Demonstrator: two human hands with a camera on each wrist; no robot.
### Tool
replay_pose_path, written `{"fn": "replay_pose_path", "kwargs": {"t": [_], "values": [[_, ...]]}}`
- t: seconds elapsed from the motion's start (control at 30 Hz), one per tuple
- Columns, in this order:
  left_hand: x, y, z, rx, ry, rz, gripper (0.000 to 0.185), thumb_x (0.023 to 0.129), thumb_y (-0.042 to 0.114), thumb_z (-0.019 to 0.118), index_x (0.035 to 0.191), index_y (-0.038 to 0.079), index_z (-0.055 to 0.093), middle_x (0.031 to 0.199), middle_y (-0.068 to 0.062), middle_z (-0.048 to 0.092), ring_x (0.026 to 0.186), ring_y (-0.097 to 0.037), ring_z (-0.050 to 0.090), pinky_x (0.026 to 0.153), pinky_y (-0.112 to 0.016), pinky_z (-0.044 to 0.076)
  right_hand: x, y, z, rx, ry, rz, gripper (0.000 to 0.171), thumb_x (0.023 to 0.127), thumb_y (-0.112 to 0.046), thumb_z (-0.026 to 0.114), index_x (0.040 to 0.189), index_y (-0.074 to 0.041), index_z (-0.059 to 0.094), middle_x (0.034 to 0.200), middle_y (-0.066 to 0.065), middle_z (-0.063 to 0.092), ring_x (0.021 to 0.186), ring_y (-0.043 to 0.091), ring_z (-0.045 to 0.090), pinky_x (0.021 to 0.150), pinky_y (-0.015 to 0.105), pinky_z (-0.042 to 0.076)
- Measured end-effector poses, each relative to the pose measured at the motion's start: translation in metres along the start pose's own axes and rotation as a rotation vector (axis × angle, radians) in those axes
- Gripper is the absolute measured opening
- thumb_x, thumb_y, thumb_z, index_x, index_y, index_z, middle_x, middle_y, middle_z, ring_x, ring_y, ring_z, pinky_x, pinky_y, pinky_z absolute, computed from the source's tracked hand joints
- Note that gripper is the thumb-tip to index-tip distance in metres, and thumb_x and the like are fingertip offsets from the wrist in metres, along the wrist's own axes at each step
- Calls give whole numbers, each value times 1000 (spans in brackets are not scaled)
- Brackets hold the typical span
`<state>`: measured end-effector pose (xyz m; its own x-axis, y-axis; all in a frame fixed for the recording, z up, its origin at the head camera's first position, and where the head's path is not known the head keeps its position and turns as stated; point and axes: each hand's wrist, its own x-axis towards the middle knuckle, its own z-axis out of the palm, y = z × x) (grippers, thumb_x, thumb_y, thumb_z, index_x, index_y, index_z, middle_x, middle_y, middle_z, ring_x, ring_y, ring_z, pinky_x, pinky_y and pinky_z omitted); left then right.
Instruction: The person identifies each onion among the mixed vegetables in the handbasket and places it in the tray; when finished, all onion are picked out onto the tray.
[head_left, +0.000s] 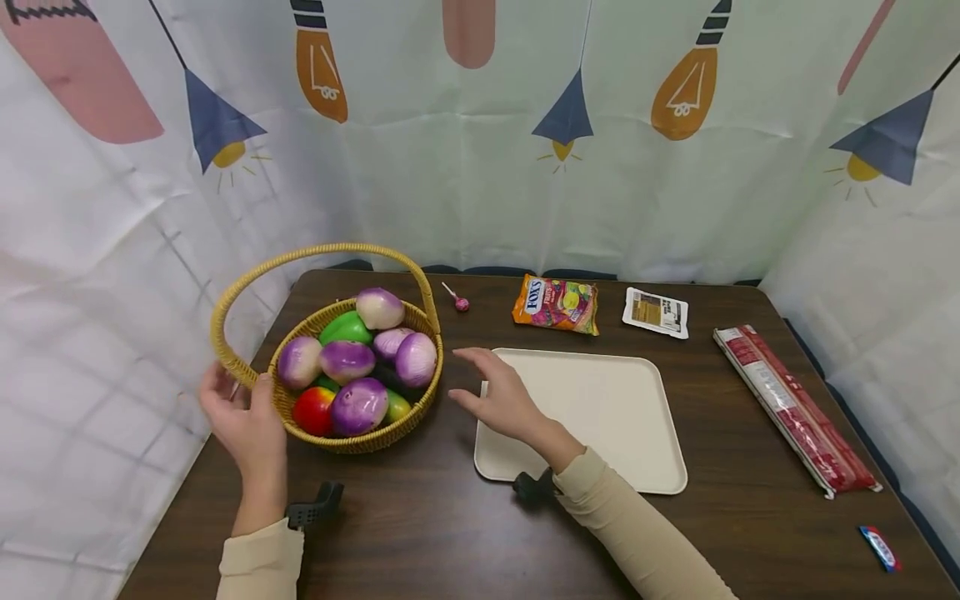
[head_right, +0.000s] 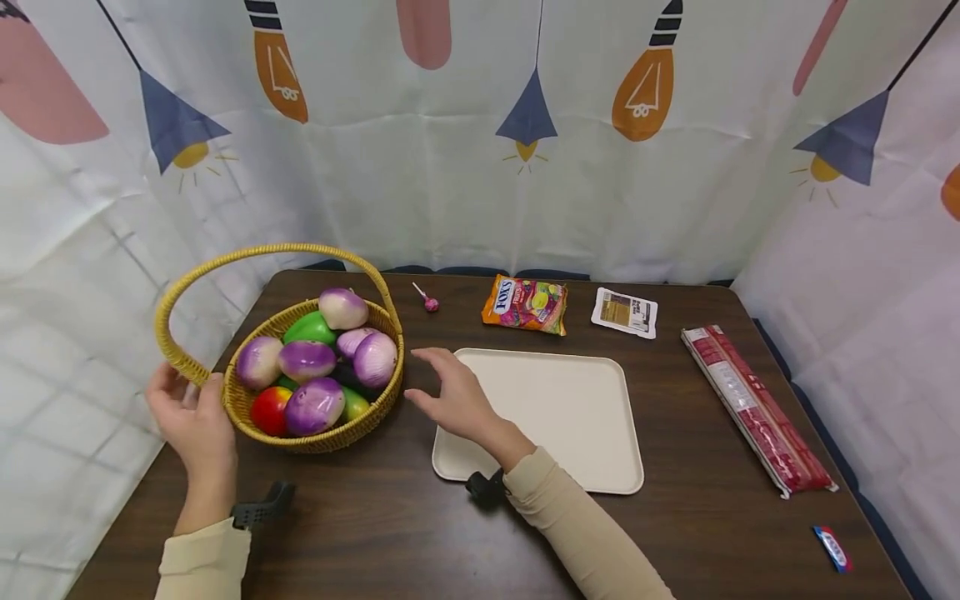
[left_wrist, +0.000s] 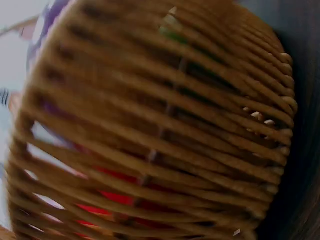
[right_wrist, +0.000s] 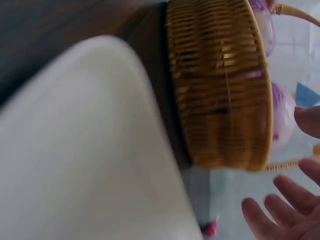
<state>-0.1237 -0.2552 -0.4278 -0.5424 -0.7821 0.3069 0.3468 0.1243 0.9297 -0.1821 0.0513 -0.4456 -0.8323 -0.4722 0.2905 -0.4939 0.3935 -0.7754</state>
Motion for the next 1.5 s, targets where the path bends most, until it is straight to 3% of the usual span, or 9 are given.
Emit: {"fn": "replay_pose_path", "kwargs": {"t": [0.07,0.13,0.37,0.57,0.73,0.87,1.07,1.2,1.5], "values": [[9,-16,-3,0,-47,-173,39,90,6,62,128,4,54,121,-4,56,116,-18,52,95,-19,42,11,-4,9,2,11,-9,62,85,-24,76,139,-7,50,139,8,50,125,27,52,96,42,49],[14,-29,-2,35,-55,-220,30,92,10,62,119,0,62,110,-2,65,106,-13,57,88,-16,44,20,-6,17,-15,13,-12,66,84,-28,77,141,-10,49,141,6,48,127,23,50,100,42,46],[15,-56,-3,239,18,-47,22,90,18,67,100,0,76,85,10,73,82,-4,61,74,-17,44,39,-5,33,-106,-44,57,84,79,-42,78,148,-16,40,144,5,46,130,23,46,103,43,42],[8,-57,-5,216,27,-6,22,89,19,68,98,1,76,85,7,73,81,-7,62,74,-18,46,41,-5,36,-125,19,37,92,75,-44,80,151,-16,35,142,6,48,126,25,43,96,43,45],[7,-58,-9,171,29,-17,22,90,17,68,101,-1,75,91,1,73,83,-10,63,76,-17,48,30,-10,23,49,91,-38,90,76,-36,78,151,-17,33,138,3,46,117,19,48,92,38,48],[6,-52,-10,164,16,2,23,90,16,68,102,-3,73,94,-5,74,85,-10,63,77,-18,48,18,-1,2,156,150,17,87,75,-27,79,149,-23,33,136,4,44,113,19,53,90,38,51],[0,-28,-5,157,10,53,22,89,10,65,100,-8,72,90,-6,74,80,-7,62,74,-18,47,0,39,-23,114,215,217,81,72,-16,80,142,-16,38,137,12,38,123,31,47,96,49,48],[0,-21,-4,172,13,54,21,89,9,64,99,-7,72,88,-2,74,78,-6,61,72,-16,46,-9,62,-30,118,209,324,76,73,-19,82,137,-12,41,138,15,40,125,36,46,97,53,46],[-1,-21,-2,183,-16,50,23,91,12,65,102,-7,71,95,-8,73,82,-5,62,76,-16,47,-10,80,-32,169,88,325,74,76,-18,83,137,-13,42,135,15,48,122,34,51,99,50,45]]}}
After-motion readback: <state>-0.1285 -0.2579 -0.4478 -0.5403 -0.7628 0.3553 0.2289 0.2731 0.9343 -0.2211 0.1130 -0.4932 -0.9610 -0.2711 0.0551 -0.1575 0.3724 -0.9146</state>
